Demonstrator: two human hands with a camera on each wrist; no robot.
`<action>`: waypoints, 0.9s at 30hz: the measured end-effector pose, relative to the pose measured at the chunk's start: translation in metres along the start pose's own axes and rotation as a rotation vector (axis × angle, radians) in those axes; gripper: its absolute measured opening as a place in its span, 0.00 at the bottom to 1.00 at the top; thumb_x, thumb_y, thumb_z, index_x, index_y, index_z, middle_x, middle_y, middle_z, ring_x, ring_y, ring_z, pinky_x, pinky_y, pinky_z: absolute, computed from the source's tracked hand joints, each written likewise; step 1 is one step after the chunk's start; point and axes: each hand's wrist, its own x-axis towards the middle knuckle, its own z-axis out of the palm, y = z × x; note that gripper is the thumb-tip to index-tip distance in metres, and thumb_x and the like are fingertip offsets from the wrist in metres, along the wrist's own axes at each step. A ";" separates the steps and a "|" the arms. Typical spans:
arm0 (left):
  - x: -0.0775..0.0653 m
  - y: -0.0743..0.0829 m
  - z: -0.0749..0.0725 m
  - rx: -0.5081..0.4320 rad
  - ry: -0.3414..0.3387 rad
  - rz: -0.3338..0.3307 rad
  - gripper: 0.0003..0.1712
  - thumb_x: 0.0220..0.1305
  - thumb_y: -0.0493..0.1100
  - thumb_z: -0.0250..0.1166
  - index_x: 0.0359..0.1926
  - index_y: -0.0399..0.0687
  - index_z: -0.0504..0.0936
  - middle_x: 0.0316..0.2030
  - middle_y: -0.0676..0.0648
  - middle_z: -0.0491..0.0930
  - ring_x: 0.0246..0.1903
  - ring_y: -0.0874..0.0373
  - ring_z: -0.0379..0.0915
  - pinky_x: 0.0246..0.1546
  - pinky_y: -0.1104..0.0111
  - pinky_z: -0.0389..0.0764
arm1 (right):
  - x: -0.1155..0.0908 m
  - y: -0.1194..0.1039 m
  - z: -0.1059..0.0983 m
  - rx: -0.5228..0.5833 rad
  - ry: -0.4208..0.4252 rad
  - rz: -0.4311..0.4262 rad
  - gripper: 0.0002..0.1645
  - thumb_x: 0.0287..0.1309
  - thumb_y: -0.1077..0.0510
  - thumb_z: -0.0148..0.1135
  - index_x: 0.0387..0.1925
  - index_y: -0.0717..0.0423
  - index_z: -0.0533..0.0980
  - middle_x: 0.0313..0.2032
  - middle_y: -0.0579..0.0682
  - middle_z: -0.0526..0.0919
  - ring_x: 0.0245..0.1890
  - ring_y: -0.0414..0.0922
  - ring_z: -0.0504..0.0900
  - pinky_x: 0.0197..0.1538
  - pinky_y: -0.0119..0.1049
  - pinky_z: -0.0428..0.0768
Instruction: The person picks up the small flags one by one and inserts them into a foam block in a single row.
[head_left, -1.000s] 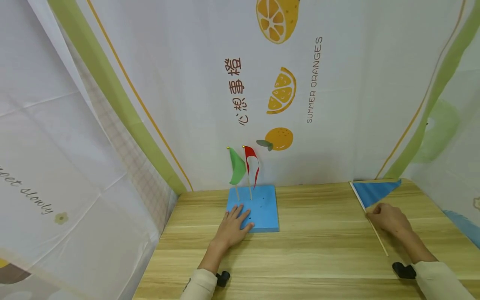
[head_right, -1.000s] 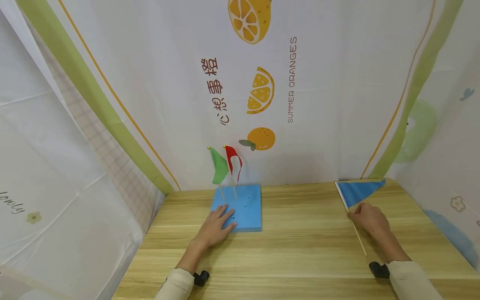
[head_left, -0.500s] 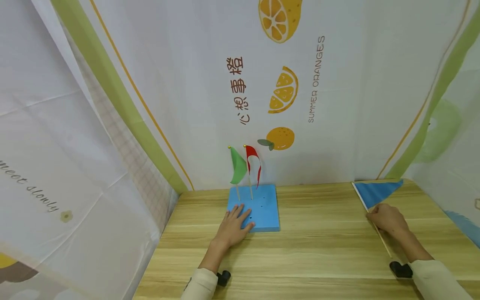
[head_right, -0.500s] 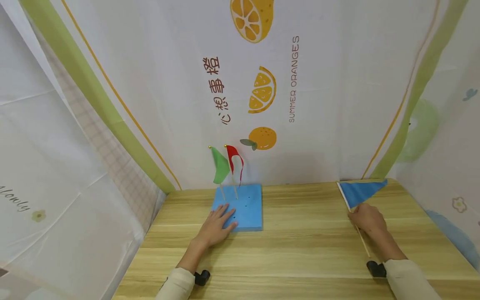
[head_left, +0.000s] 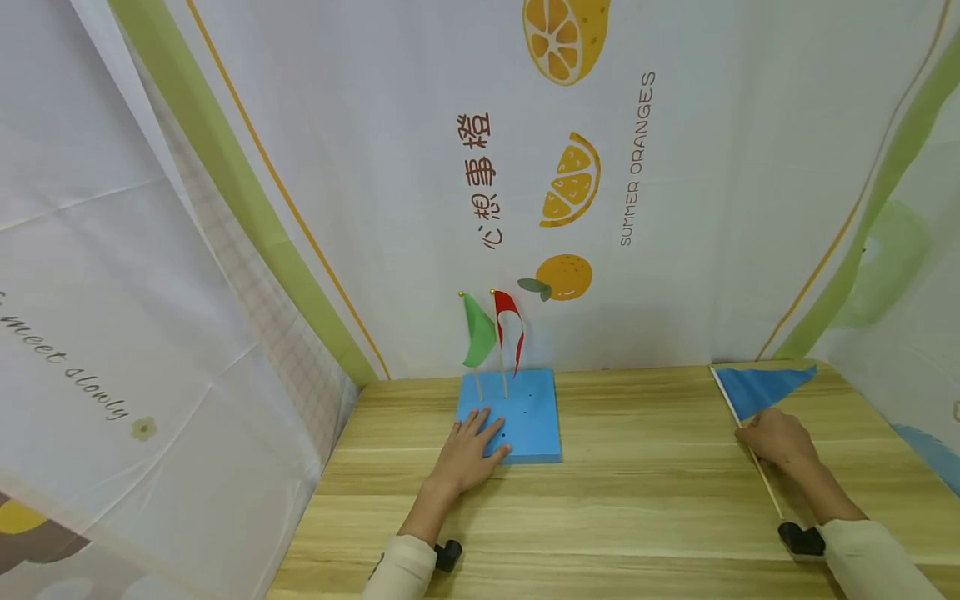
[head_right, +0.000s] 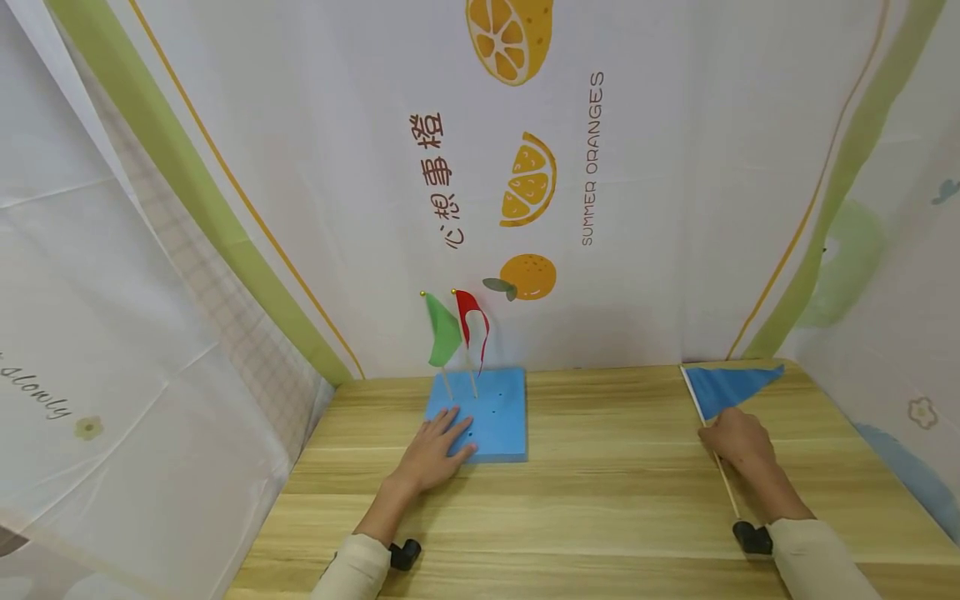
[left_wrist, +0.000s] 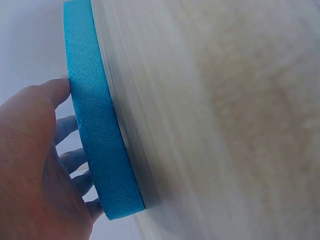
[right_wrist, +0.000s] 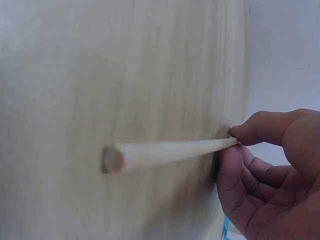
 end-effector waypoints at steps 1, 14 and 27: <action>0.000 0.000 0.000 -0.001 -0.001 -0.001 0.35 0.81 0.62 0.56 0.80 0.52 0.70 0.83 0.39 0.59 0.83 0.37 0.51 0.82 0.38 0.55 | 0.000 0.000 0.000 0.002 0.001 -0.002 0.29 0.66 0.54 0.61 0.08 0.46 0.67 0.07 0.39 0.66 0.11 0.41 0.69 0.19 0.33 0.66; -0.001 0.000 -0.001 0.001 -0.009 -0.004 0.35 0.81 0.62 0.56 0.80 0.52 0.70 0.83 0.38 0.59 0.83 0.37 0.51 0.82 0.38 0.55 | -0.001 -0.004 -0.002 0.023 0.035 0.012 0.27 0.64 0.55 0.59 0.08 0.45 0.68 0.08 0.41 0.69 0.12 0.41 0.71 0.19 0.33 0.66; 0.000 0.000 0.001 0.010 -0.013 -0.007 0.35 0.81 0.62 0.56 0.80 0.52 0.70 0.83 0.39 0.59 0.83 0.37 0.50 0.82 0.38 0.55 | 0.001 -0.023 -0.009 0.079 0.090 -0.025 0.27 0.72 0.55 0.56 0.13 0.50 0.71 0.13 0.44 0.76 0.17 0.43 0.74 0.23 0.35 0.65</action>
